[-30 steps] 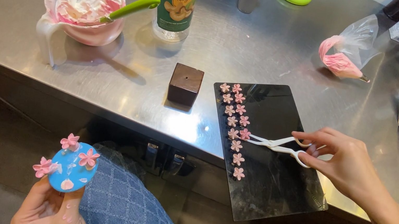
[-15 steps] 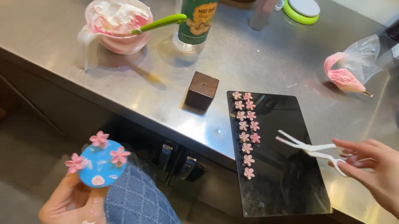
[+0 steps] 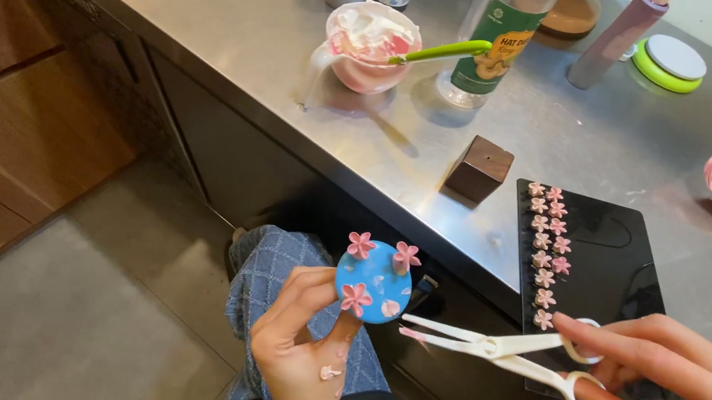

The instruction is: Decorating a small blue pastry base with pink frosting flowers using a piping bag and scissors, then mixing more frosting in a bowl

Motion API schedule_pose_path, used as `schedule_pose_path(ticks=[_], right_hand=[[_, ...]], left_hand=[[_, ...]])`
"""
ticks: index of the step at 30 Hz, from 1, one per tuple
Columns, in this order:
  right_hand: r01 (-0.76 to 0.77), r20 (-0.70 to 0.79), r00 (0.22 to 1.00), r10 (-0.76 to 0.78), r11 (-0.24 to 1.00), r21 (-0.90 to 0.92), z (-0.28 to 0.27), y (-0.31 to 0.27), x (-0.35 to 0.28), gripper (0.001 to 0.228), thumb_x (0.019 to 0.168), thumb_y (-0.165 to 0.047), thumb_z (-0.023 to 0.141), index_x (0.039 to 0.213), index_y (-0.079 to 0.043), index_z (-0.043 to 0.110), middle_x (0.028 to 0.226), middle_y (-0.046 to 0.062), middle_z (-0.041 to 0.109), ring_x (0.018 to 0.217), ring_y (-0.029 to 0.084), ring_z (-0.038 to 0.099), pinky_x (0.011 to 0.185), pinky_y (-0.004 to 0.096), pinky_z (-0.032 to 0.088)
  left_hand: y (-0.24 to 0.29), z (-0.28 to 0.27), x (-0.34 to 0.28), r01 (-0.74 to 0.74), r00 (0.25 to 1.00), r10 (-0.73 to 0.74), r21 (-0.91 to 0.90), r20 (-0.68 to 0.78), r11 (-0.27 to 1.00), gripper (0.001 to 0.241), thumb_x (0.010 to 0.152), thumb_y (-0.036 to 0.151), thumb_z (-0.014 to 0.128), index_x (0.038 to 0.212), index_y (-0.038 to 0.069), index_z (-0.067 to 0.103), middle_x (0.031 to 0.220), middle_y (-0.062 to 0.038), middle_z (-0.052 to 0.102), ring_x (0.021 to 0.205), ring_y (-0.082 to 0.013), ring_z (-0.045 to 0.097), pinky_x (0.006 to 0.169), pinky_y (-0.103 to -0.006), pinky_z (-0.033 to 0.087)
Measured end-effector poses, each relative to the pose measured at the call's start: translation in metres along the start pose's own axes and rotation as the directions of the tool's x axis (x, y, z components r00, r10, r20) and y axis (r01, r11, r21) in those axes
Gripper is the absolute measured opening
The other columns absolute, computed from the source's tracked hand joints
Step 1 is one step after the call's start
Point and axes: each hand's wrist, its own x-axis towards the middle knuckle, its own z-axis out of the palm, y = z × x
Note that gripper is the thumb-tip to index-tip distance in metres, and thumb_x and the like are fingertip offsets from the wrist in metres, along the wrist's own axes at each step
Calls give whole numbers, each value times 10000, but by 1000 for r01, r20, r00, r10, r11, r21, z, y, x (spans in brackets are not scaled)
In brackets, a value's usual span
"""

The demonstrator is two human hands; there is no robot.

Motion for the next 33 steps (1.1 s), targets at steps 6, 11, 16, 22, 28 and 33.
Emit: schedule_pose_path(ticks=[6,11,16,22,28,33], right_hand=[[32,10,999,-32,999,6,0,-26,16,470,735,-173,812,1198,-252,803,900,-89,758,561,8,683,679,176,519],[46,17,999,-47,999,20,2,-31,19,463,735,-176,817,1194,-234,800,920,-62,749,569,16,701,700,179,537],[63,24,998,-63,998,-3,1,-34,21,456,741,-195,812,1195,-240,799,913,-71,739,582,32,663,706,191,521],[42,31,999,-41,999,-32,4,-32,23,425,756,-205,803,1176,-272,816,832,-94,737,579,25,651,672,185,478],[22,62,998,-17,997,-74,5,-21,21,427,752,-230,801,1166,-330,826,787,-119,728,563,41,609,553,208,452],[-8,104,994,12,999,-44,4,-12,19,441,728,-232,816,1155,-339,839,817,-133,784,523,44,650,542,217,501]], left_hand=[[7,-4,1,-85,996,85,33,15,996,79,847,-5,782,907,25,741,892,-76,712,837,-220,624,741,-312,510],[10,-1,2,-176,984,175,46,32,983,114,851,-75,756,903,16,711,890,-98,710,816,-238,635,745,-314,513],[10,2,0,-173,985,172,39,23,984,172,818,-143,749,860,17,702,876,-96,704,801,-239,626,725,-308,498],[11,5,1,-155,988,154,37,19,987,126,827,-97,758,823,9,691,848,-99,687,790,-253,623,747,-305,496],[8,7,0,-168,985,165,42,53,985,124,846,-93,721,829,28,705,841,-96,708,785,-260,654,749,-327,535],[1,10,0,-140,987,135,58,89,988,52,855,-19,735,844,24,708,866,-91,704,808,-251,660,769,-335,549]])
